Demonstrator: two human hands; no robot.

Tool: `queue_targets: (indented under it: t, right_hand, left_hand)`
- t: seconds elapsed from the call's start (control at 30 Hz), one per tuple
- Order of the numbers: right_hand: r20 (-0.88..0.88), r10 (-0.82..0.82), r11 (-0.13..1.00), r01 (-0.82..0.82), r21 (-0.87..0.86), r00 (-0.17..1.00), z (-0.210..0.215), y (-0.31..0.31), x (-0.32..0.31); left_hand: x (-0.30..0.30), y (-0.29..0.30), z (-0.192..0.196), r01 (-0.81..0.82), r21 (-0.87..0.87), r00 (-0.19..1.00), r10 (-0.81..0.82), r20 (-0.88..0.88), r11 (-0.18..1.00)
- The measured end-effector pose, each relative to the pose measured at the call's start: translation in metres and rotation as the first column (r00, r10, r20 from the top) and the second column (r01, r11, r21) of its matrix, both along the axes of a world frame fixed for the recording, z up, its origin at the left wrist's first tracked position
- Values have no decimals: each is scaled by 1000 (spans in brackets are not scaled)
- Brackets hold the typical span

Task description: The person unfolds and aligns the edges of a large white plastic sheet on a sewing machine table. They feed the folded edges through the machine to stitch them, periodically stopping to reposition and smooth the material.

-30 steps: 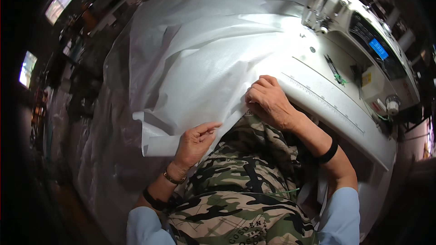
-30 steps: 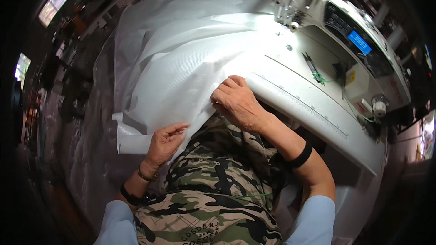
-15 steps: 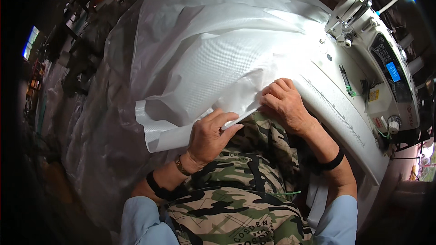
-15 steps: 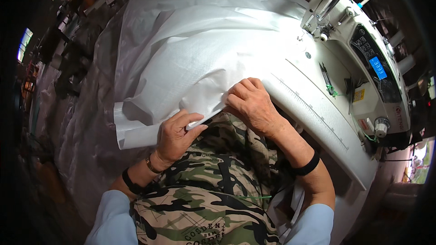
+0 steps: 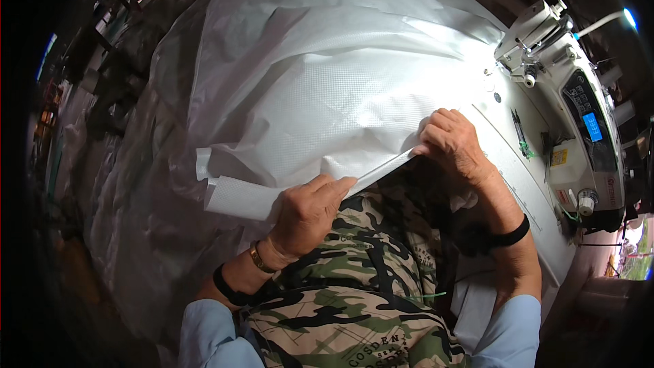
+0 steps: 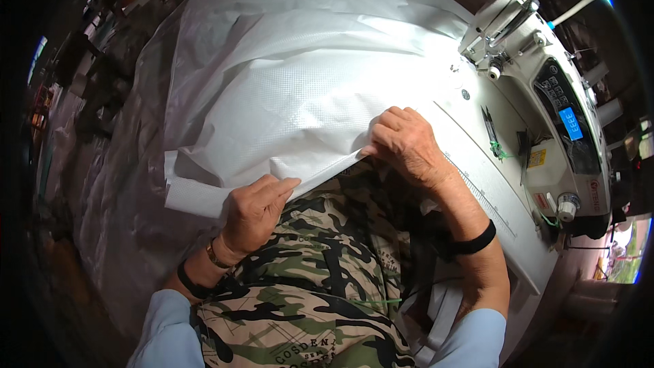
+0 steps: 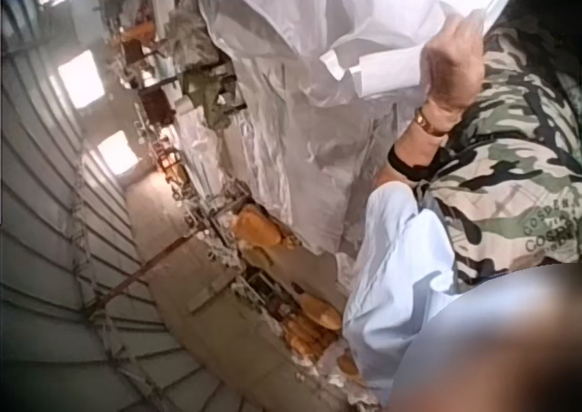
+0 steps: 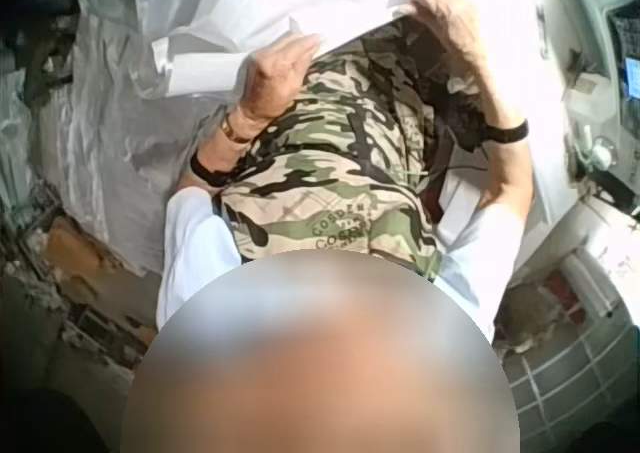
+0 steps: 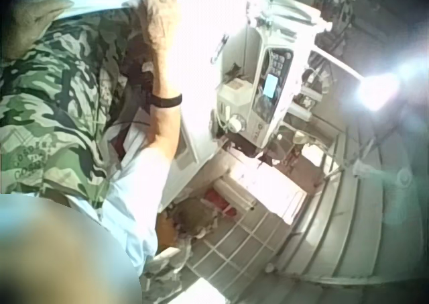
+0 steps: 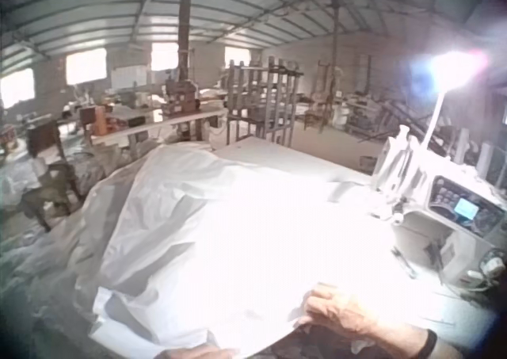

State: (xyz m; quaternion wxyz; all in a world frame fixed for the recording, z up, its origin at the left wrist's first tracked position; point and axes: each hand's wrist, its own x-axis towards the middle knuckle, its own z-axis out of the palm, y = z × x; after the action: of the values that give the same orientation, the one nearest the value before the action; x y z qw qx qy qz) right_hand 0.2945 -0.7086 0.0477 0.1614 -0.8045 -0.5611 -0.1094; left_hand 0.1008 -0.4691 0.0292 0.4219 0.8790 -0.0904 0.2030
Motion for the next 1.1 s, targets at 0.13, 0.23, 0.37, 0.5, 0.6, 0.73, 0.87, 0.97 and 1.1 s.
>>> queue_targets:
  t: [0.13,0.23,0.37,0.5,0.6,0.73,0.87,0.97,1.1]
  right_hand:
    - [23,-45,999,45,-4,999,5,-6,12]
    - [-14,-62,998,62,8,998,2,-14,22]
    - [-1,-86,996,86,20,996,3,-21,34]
    - [104,-108,994,111,-25,989,9,-25,44]
    - [100,-157,985,163,-56,983,15,-35,58]
    - [253,-341,940,335,67,905,9,-42,64]
    - [139,-585,811,578,89,799,-2,-38,40]
    - [-91,-635,772,634,-40,767,8,-33,19]
    - [-1,-599,800,598,55,801,-8,-49,20]
  left_hand:
    - [4,7,-1,53,-111,995,-62,-75,992]
    - [8,10,-6,91,-176,987,-113,-116,980]
    - [10,13,6,171,-222,931,-231,-282,960]
    - [16,12,-8,195,-219,925,-253,-284,956]
    - [22,-6,-2,333,-90,939,-338,-55,939]
    - [38,-25,-1,483,125,868,-493,62,866]
    - [46,-35,-9,510,197,837,-536,109,837]
    - [50,-32,-10,528,241,827,-558,73,814]
    - [63,-32,-5,567,333,797,-604,10,754]
